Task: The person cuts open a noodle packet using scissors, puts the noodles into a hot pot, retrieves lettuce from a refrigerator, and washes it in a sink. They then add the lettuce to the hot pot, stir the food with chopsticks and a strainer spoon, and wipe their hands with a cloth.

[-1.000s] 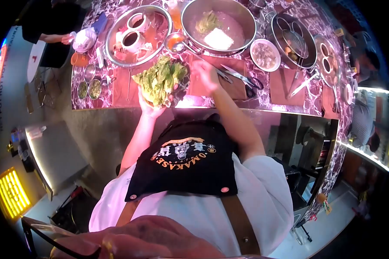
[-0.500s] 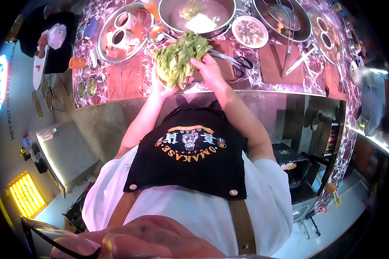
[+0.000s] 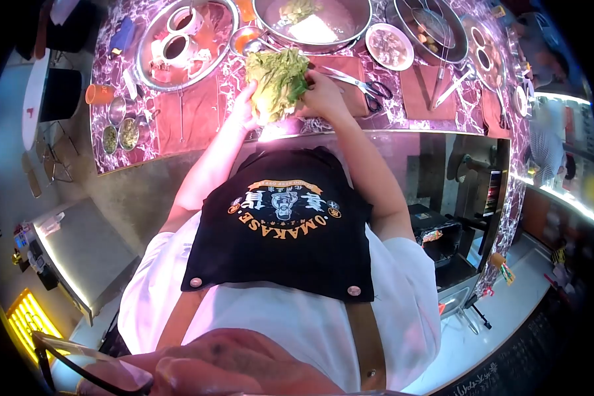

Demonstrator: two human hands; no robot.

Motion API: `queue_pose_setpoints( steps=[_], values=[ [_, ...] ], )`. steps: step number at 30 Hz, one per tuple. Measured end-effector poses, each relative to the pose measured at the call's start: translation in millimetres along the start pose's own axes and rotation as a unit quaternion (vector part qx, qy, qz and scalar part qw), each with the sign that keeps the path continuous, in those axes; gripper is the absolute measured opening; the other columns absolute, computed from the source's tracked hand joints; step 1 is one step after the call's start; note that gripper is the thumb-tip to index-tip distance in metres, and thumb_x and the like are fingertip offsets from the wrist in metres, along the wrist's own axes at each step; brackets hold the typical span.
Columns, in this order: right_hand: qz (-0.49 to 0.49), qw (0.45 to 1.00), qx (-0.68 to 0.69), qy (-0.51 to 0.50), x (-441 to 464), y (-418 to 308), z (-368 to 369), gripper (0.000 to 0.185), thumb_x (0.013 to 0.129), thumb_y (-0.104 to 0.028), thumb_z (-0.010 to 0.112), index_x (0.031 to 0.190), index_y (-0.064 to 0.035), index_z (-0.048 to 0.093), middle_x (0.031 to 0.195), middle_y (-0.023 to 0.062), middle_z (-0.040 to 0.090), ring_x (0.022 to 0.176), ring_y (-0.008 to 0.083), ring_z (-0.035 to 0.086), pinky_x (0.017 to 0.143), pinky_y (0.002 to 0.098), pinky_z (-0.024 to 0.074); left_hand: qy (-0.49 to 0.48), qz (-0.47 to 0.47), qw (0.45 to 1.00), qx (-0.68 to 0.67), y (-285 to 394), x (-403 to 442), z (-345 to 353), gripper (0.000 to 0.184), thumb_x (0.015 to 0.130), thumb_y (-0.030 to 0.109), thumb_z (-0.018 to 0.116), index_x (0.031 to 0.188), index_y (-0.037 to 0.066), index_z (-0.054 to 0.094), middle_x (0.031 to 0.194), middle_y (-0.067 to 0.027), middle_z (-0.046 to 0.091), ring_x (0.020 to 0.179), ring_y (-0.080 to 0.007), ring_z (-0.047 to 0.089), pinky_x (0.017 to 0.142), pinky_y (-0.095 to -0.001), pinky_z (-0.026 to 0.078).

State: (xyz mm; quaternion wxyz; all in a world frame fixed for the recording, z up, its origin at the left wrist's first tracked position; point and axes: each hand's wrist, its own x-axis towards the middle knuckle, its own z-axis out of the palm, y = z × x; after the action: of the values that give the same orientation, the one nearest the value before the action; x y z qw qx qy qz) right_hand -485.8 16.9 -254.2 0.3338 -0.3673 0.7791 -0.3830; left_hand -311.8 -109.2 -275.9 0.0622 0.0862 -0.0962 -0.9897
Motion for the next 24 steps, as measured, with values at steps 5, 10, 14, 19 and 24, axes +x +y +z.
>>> queue_pose_setpoints(
  steps=[5, 10, 14, 19, 24],
  values=[
    [0.037, 0.986, 0.162, -0.019, 6.9, -25.1, -2.2, 0.035, 0.085, -0.018, 0.062, 0.114, 0.0001, 0.058, 0.096, 0.0093, 0.066, 0.086, 0.0159, 0.063, 0.073, 0.0295, 0.0495, 0.019, 0.096, 0.993, -0.068, 14.6, -7.7, 0.3, 0.063, 0.091, 0.044, 0.048, 0.139, 0.006, 0.035, 0.138, -0.0179, 0.044, 0.123, -0.0347, 0.046, 0.102, -0.0504, 0.039],
    [0.089, 0.858, 0.504, -0.036, 21.3, -56.0, -40.2, 0.020, 0.090, -0.012, 0.058, 0.105, 0.0013, 0.056, 0.091, 0.0085, 0.063, 0.078, 0.0185, 0.062, 0.069, 0.0301, 0.0532, -0.094, 0.114, 0.975, -0.164, 24.9, -27.5, 31.1, 0.071, 0.091, 0.055, 0.041, 0.143, 0.009, 0.030, 0.145, -0.0179, 0.034, 0.130, -0.0385, 0.037, 0.105, -0.0547, 0.034],
    [0.068, 0.891, 0.449, 0.021, 130.3, -33.9, -80.1, 0.021, 0.091, -0.018, 0.058, 0.100, 0.0002, 0.055, 0.069, 0.0024, 0.050, 0.056, 0.0124, 0.050, 0.056, 0.0266, 0.0485, -0.039, 0.230, 0.960, -0.154, 3.4, -43.2, 11.3, 0.071, 0.090, 0.057, 0.041, 0.143, 0.011, 0.031, 0.145, -0.0170, 0.034, 0.130, -0.0388, 0.036, 0.105, -0.0546, 0.033],
    [0.150, 0.975, 0.155, -0.044, 265.3, 24.7, -63.3, 0.028, 0.090, -0.027, 0.059, 0.102, -0.0013, 0.057, 0.069, 0.0018, 0.053, 0.057, 0.0112, 0.051, 0.052, 0.0260, 0.0452, 0.137, 0.431, 0.888, -0.085, -66.8, -86.0, 2.5, 0.071, 0.087, 0.058, 0.047, 0.142, 0.014, 0.034, 0.141, -0.0152, 0.040, 0.125, -0.0373, 0.044, 0.099, -0.0525, 0.043],
    [-0.167, 0.980, 0.067, -0.085, 185.0, 2.7, -38.7, 0.030, 0.089, -0.026, 0.060, 0.105, -0.0008, 0.063, 0.088, 0.0038, 0.065, 0.071, 0.0138, 0.059, 0.064, 0.0280, 0.0467, 0.210, 0.618, 0.751, -0.096, -174.2, -144.6, 21.1, 0.064, 0.091, 0.052, 0.042, 0.139, 0.010, 0.036, 0.138, -0.0166, 0.043, 0.122, -0.0381, 0.047, 0.096, -0.0531, 0.044]
  ],
)
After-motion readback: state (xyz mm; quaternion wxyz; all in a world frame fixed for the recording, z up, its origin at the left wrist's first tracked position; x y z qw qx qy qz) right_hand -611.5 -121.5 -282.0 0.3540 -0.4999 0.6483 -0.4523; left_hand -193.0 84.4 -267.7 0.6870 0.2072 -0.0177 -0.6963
